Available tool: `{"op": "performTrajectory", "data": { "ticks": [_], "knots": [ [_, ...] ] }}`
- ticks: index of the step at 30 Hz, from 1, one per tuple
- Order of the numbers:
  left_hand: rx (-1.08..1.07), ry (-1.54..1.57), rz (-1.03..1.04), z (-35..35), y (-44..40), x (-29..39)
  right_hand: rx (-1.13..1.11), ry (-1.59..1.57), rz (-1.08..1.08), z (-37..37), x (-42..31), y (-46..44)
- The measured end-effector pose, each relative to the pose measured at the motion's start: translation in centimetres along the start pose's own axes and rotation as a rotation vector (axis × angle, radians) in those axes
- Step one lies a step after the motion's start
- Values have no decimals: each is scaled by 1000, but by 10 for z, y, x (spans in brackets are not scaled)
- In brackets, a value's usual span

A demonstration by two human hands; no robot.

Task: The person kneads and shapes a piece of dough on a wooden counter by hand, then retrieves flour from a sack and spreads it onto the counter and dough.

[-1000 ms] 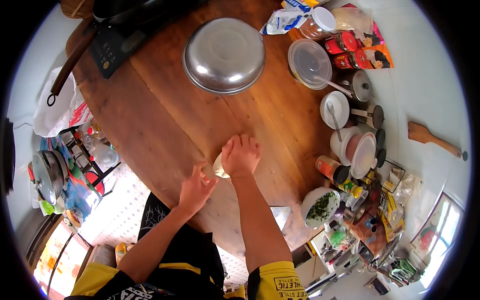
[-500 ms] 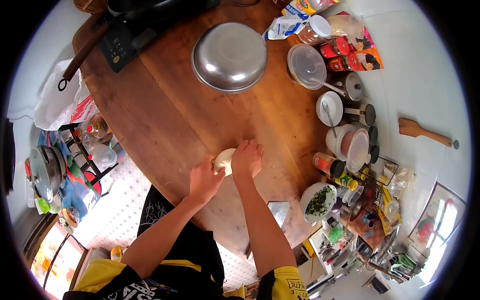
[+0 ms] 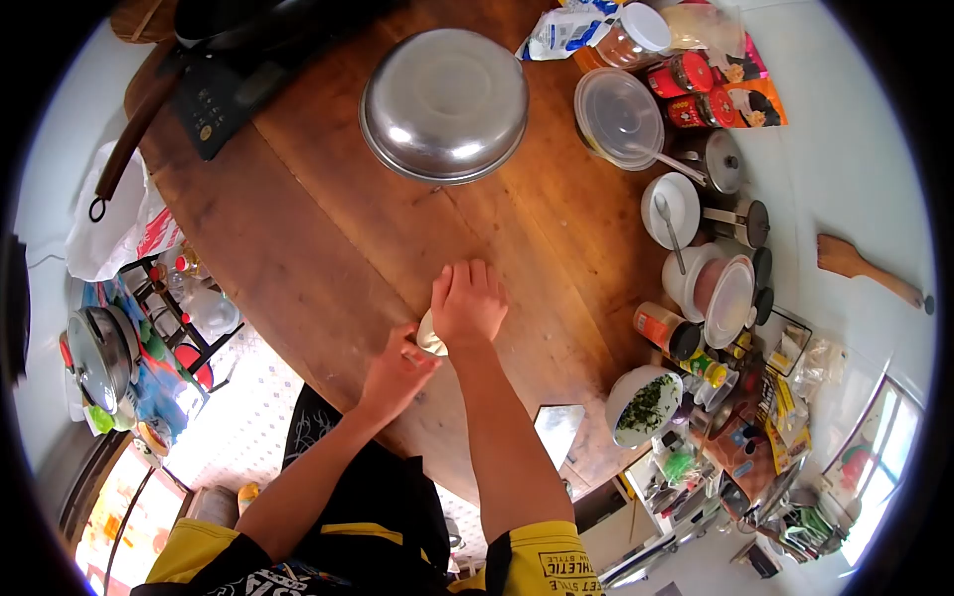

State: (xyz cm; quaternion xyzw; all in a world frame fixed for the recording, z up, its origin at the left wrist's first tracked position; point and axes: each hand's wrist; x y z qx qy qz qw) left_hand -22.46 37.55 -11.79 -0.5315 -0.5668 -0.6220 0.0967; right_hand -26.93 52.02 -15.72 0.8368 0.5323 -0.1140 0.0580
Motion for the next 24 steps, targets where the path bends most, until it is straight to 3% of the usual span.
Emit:
{"op": "performTrajectory", "data": {
  "ticks": [2,6,8,9,11,12,14,21,24],
  "knots": [
    [42,283,-98,19,-5,2,-32,64,-20,8,-2,-11],
    [127,449,-151,25,-22,18,-49,75,26,11,-11,-29],
    [203,300,-86,19,-24,29,-156,95,295,0,-19,-31],
    [225,311,-54,14,-24,33,-127,87,268,-3,-23,-33],
    [263,97,91,5,-21,30,-209,115,637,-5,-22,-18],
    [263,94,101,2,-20,27,-200,109,639,-10,-19,-9],
    [161,-239,385,0,-12,19,-262,28,857,-26,-12,8],
    [170,-466,511,0,2,-8,-226,-154,776,-8,-41,2],
    [76,-314,430,-15,3,-18,-133,-4,487,-2,-37,27]
  ]
}}
Point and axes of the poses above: each hand's wrist, its own y-axis away from the middle knuckle, its own z-axis out of the palm, x = y × z, and after that the axes turned 10 degrees about z, right-handed
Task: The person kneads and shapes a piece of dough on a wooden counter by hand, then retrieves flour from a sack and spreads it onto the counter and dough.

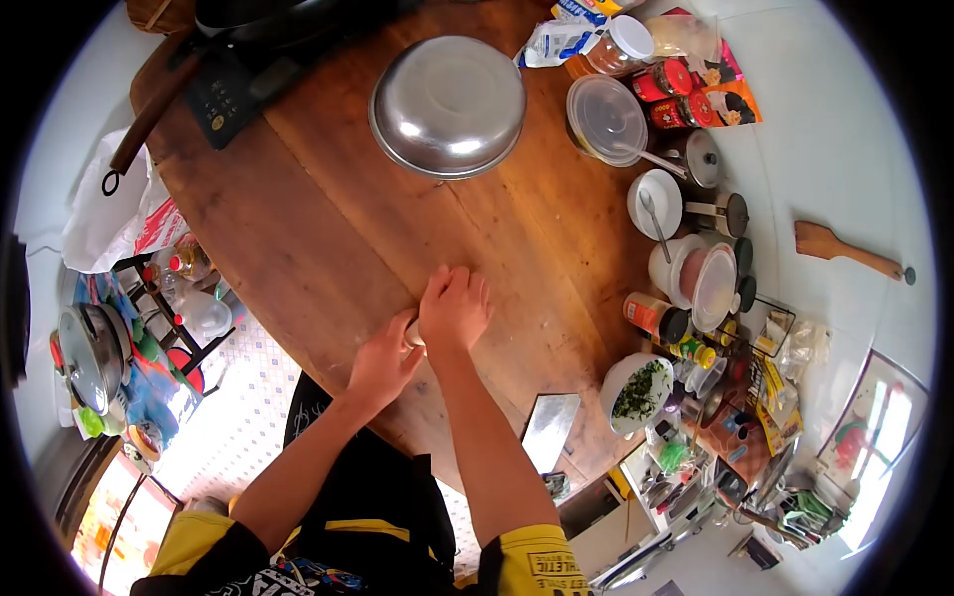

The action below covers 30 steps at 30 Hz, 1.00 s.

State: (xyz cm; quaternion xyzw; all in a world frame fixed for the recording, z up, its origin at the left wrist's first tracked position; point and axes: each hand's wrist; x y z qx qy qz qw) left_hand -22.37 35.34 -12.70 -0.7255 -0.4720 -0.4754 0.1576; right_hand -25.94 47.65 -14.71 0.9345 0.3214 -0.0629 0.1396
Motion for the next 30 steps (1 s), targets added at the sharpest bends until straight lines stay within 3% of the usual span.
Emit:
{"op": "performTrajectory", "data": {
  "ticks": [3,5,6,9,11,12,16,18,22,25,28,30],
  "knots": [
    [-18,169,-56,-7,15,-3,36,16,-175,-4,19,-3],
    [-13,391,-265,-1,21,-4,81,31,-208,0,17,-11],
    [-17,387,-273,7,20,-5,131,46,-254,3,12,-16],
    [70,548,-261,31,11,9,94,77,-185,7,4,-29],
    [103,625,-639,34,-10,23,75,98,-106,11,-1,-35],
    [160,648,-655,31,-12,30,64,117,-21,10,0,-32],
    [96,500,-498,15,-10,19,141,43,84,7,2,-27],
    [104,101,-224,5,-8,20,-7,59,220,-4,13,-13],
    [-62,-80,-80,2,-20,23,-51,36,310,-17,-2,-16],
    [-159,-239,-56,7,-19,26,-111,63,167,-15,-9,-11],
    [-74,-13,-18,-3,-8,13,-101,55,67,-7,11,-7],
    [-14,192,-84,-3,5,8,58,-40,-193,-6,28,-5]
  ]
}}
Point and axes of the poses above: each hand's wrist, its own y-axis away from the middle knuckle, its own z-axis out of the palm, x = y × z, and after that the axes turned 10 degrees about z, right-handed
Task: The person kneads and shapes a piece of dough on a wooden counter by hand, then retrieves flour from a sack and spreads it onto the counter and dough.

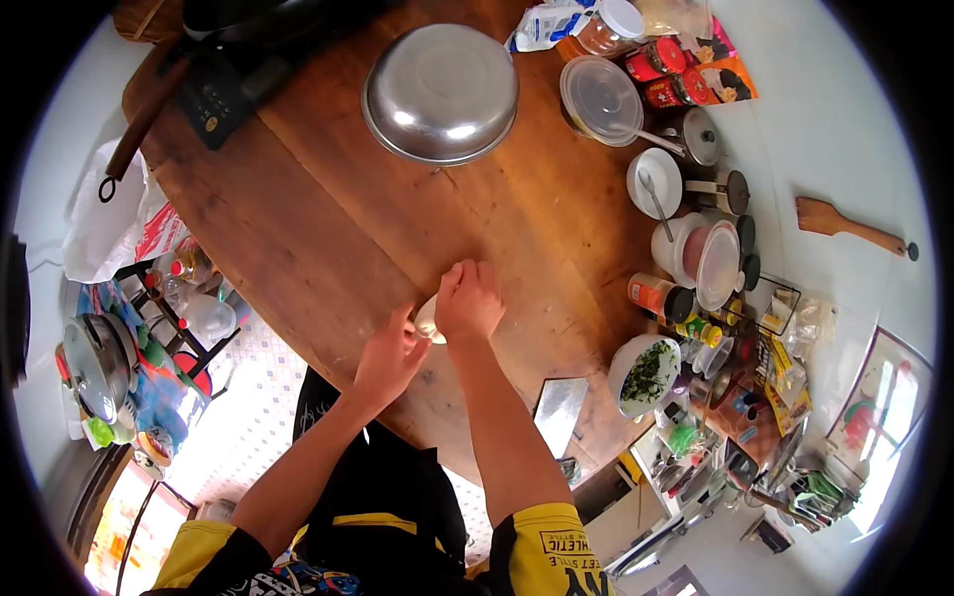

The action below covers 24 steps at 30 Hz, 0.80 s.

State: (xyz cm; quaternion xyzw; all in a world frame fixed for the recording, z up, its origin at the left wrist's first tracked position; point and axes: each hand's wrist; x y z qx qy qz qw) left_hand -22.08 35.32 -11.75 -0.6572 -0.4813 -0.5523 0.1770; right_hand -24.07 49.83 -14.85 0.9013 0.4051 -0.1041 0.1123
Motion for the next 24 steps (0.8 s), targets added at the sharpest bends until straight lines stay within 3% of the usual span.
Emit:
{"op": "performTrajectory", "data": {
  "ticks": [1,3,4,6,9,13,15,16,18,21,24],
  "knots": [
    [-1,0,-8,2,3,0,-8,1,0,3,4,-2],
    [-58,256,-320,3,2,10,1,21,-45,1,1,-11],
    [-55,259,-327,13,3,8,-6,23,-48,4,-1,-16],
    [147,509,-274,39,1,4,13,64,94,13,-5,-27],
    [112,492,-375,53,-15,1,1,169,164,16,-9,-39],
    [173,573,-268,44,-13,3,1,119,230,10,-13,-35],
    [57,175,-240,27,-14,11,-2,54,373,5,-13,-23],
    [55,174,-234,19,-13,13,4,51,375,0,-7,-19],
    [-67,-35,-152,10,-12,19,-211,12,389,-19,0,-15],
    [-130,-290,7,11,-19,29,-130,8,317,-9,-15,-31],
    [-287,-367,-89,13,-25,34,-260,109,319,-14,-42,-27]
  ]
}}
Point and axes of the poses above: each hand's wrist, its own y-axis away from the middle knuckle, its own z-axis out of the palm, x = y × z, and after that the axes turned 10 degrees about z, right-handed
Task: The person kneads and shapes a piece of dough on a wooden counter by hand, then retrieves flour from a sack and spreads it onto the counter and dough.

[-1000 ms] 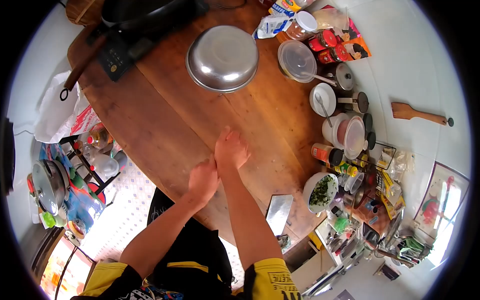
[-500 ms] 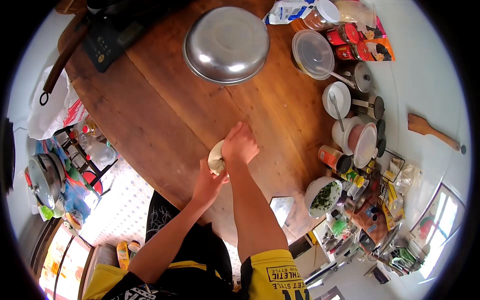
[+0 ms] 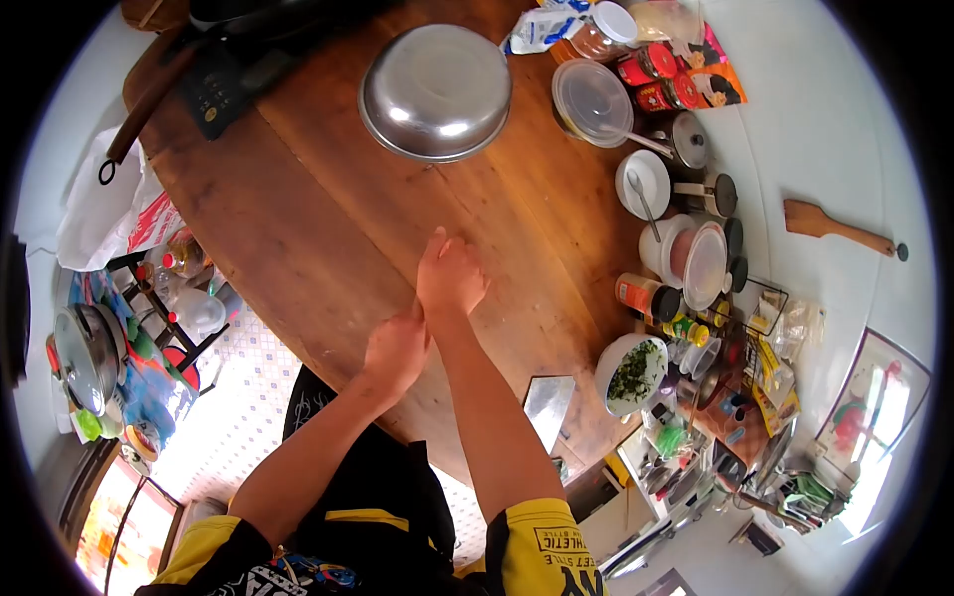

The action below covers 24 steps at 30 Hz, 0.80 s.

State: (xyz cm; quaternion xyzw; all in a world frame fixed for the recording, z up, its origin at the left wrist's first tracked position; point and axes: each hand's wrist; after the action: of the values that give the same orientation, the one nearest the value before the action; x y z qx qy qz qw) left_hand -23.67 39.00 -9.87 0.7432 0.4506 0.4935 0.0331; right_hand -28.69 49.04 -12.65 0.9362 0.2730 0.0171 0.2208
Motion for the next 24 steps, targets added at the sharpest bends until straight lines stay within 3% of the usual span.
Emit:
{"op": "performTrajectory", "data": {
  "ticks": [4,6,10,13,15,16,20,22,24],
  "knots": [
    [195,246,176,4,11,-23,172,-86,-219,13,34,-2],
    [176,582,10,5,18,-24,207,-166,-352,10,43,-5],
    [210,684,-12,31,14,-25,327,-138,-466,24,36,-19],
    [329,762,-145,39,5,-14,362,26,-397,27,12,-27],
    [297,698,-404,28,-5,7,364,14,-183,28,4,-31],
    [397,645,-379,35,-9,9,371,12,-190,26,0,-33],
    [381,880,-303,16,-8,-3,274,-143,43,24,16,-23],
    [421,394,-66,6,0,-10,262,-231,128,20,33,-10],
    [381,281,46,4,2,-14,25,-220,310,3,43,5]
  ]
}}
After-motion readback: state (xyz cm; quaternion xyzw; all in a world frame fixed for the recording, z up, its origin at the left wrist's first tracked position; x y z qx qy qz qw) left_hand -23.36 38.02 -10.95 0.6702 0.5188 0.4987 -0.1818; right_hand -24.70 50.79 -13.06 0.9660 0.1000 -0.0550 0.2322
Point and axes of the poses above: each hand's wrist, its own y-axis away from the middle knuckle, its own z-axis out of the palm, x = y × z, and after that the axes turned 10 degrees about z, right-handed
